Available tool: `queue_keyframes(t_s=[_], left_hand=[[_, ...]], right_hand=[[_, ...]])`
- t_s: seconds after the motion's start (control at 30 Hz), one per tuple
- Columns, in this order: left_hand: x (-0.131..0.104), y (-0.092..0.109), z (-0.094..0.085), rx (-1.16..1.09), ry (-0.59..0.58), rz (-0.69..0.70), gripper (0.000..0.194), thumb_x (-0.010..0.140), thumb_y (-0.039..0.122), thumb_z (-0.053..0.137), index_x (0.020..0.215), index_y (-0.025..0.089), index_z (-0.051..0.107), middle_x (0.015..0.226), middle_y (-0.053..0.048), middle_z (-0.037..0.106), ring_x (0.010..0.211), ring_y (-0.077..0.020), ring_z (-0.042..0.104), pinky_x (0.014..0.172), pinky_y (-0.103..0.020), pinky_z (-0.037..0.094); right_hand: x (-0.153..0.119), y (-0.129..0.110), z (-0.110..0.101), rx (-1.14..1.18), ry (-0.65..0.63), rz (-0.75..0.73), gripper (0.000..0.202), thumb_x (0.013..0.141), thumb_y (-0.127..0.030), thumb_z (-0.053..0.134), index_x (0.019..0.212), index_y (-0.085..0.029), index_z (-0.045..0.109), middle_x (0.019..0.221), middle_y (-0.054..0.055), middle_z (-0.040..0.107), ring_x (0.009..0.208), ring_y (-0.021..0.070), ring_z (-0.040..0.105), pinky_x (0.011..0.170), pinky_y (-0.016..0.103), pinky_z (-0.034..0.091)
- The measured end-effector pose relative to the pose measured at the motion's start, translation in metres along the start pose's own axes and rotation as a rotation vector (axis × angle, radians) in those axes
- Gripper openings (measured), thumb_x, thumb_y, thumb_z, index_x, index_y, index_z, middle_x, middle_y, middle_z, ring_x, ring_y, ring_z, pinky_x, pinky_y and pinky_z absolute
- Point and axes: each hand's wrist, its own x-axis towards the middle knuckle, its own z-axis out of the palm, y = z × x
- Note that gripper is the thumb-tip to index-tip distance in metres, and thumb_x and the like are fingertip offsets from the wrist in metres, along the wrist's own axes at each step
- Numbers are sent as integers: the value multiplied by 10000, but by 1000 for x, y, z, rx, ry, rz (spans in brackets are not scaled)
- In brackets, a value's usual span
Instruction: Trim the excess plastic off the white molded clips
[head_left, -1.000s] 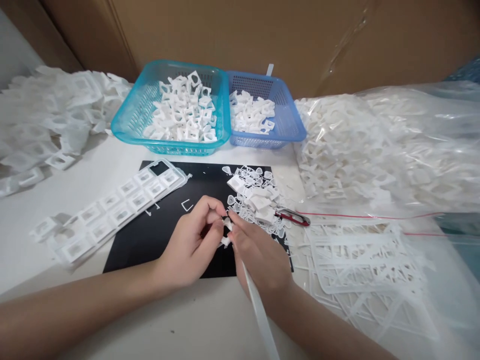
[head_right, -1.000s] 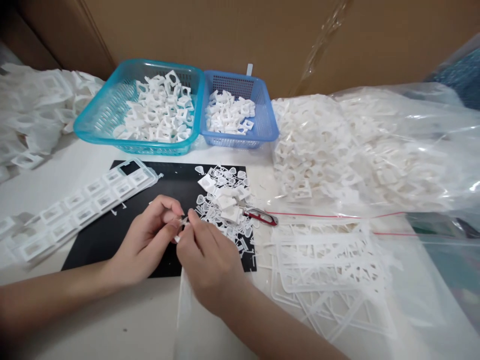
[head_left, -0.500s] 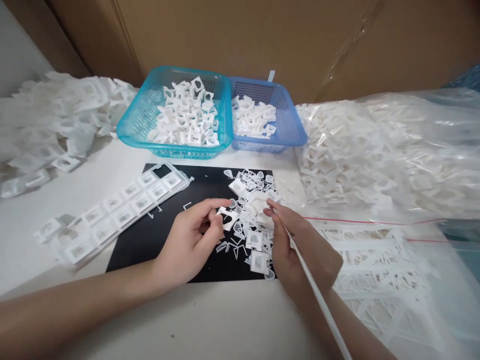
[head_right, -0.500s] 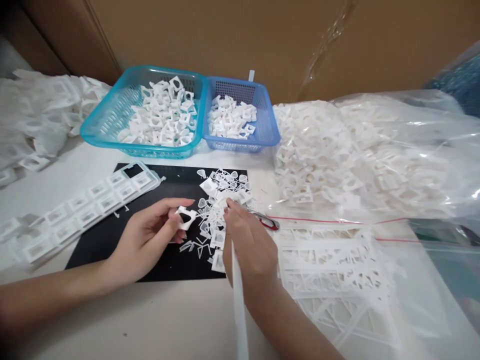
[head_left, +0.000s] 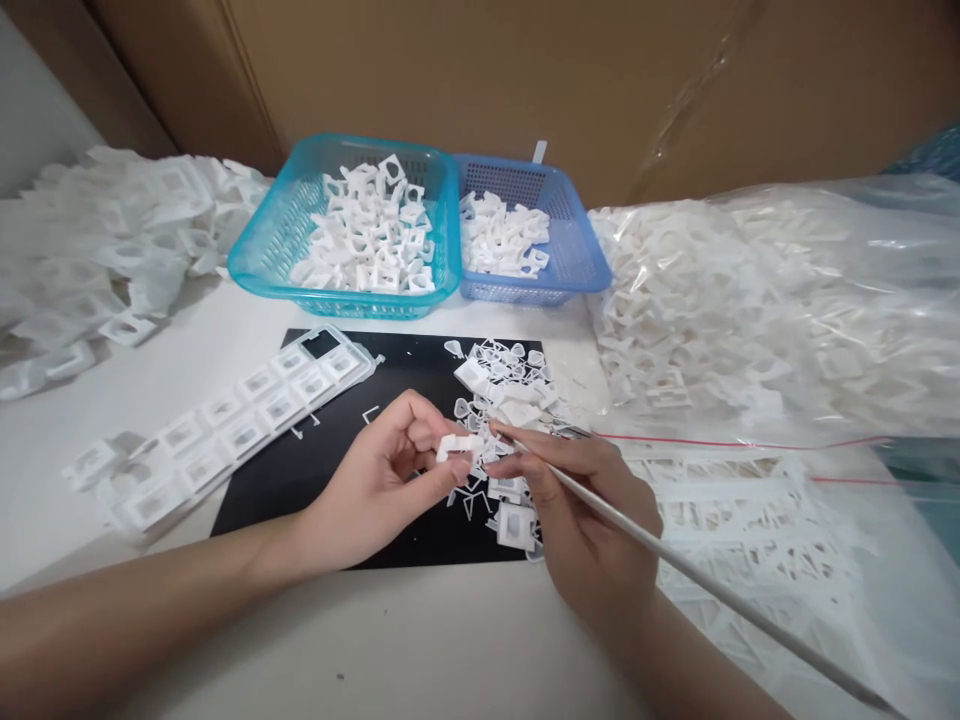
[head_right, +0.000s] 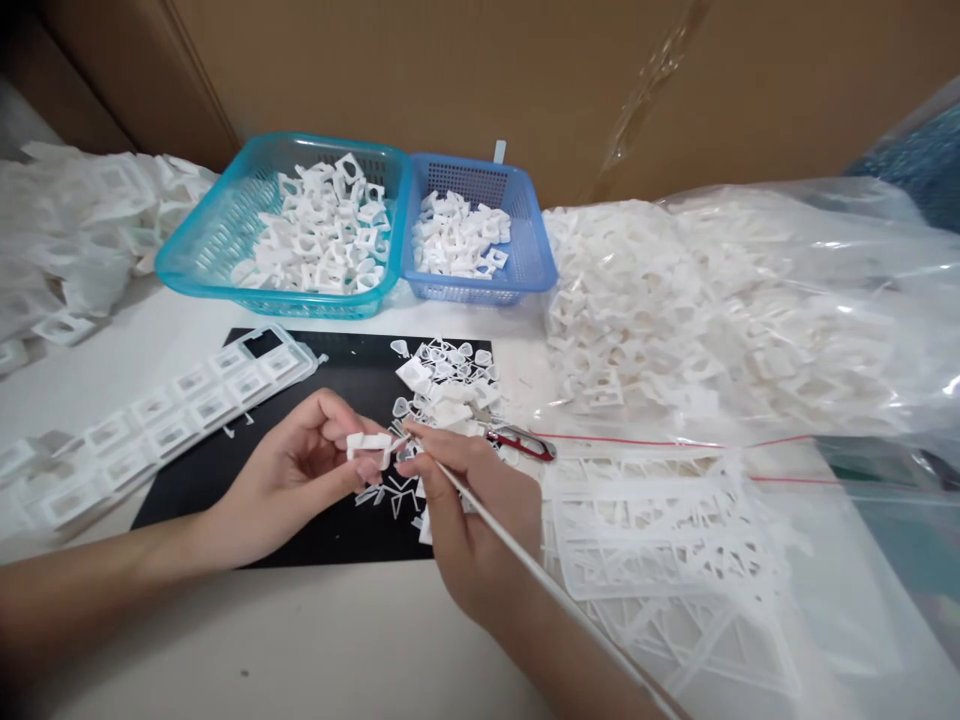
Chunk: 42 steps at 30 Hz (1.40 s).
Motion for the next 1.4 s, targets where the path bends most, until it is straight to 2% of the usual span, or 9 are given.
queue_keyframes(t_s=[0.07, 0.17, 0.37, 0.5, 0.77, 0.93, 1.03, 1.17, 1.4], left_hand=[[0, -1, -1, 13, 6, -28, 168, 884, 188, 638, 939, 215, 482, 779, 20, 616, 611, -78, 542, 549, -192, 476], [2, -1, -2, -14, 13, -71, 211, 874, 187, 648, 1002, 232, 486, 799, 21, 607, 577, -67, 496, 505, -178, 440], [7, 3, -1, -37, 62, -162, 248, 846, 183, 662, 1002, 237, 477, 721, 42, 571, 511, -61, 449, 461, -174, 419], [6, 4, -1, -41, 73, -169, 257, 833, 180, 671, 1003, 233, 486, 695, 47, 564, 511, -62, 460, 467, -173, 429], [6, 4, -1, 53, 31, -119, 173, 859, 178, 637, 990, 224, 532, 646, 66, 483, 515, -66, 420, 458, -174, 386], [3, 5, 0, 152, 22, -78, 65, 883, 178, 606, 888, 203, 546, 621, 69, 448, 529, -71, 412, 477, -194, 336], [3, 4, 0, 164, 15, -77, 80, 886, 169, 596, 854, 196, 528, 627, 69, 471, 532, -68, 406, 494, -199, 322], [4, 1, 0, 176, 29, -73, 98, 870, 156, 604, 842, 197, 519, 653, 62, 510, 528, -69, 409, 490, -204, 315], [0, 1, -1, 181, 20, -102, 130, 859, 189, 626, 826, 201, 501, 759, 40, 512, 563, -74, 404, 492, -202, 336]], right_hand=[[-1, 1, -1, 43, -34, 37, 208, 879, -111, 570, 1023, -231, 662, 865, 17, 761, 770, 144, 734, 716, 263, 604], [-2, 1, 1, 191, -67, 139, 163, 889, -142, 577, 999, -233, 655, 932, 22, 758, 725, 135, 736, 684, 264, 610], [3, 2, 4, 341, -113, 283, 61, 879, -227, 618, 831, -226, 655, 1111, 59, 738, 1027, 222, 707, 833, 377, 607], [3, 2, 7, 318, -148, 324, 64, 868, -244, 628, 816, -220, 657, 1076, 72, 749, 1036, 234, 703, 799, 373, 613], [1, -2, 7, 211, -125, 249, 84, 873, -173, 596, 840, -217, 660, 916, 36, 773, 814, 159, 737, 653, 243, 593], [4, -5, 7, 118, -120, 88, 123, 860, -112, 580, 865, -217, 644, 896, 28, 771, 816, 144, 737, 709, 227, 595], [4, -8, 7, -10, -151, -35, 198, 870, -78, 535, 971, -212, 641, 947, 39, 764, 846, 147, 729, 760, 246, 593], [0, -7, 9, -141, -198, -87, 223, 890, -70, 502, 1019, -201, 628, 972, 54, 751, 917, 176, 715, 796, 293, 598], [0, 4, 9, -172, -11, -73, 185, 873, -59, 540, 950, -194, 640, 953, 59, 748, 906, 173, 717, 797, 286, 590]])
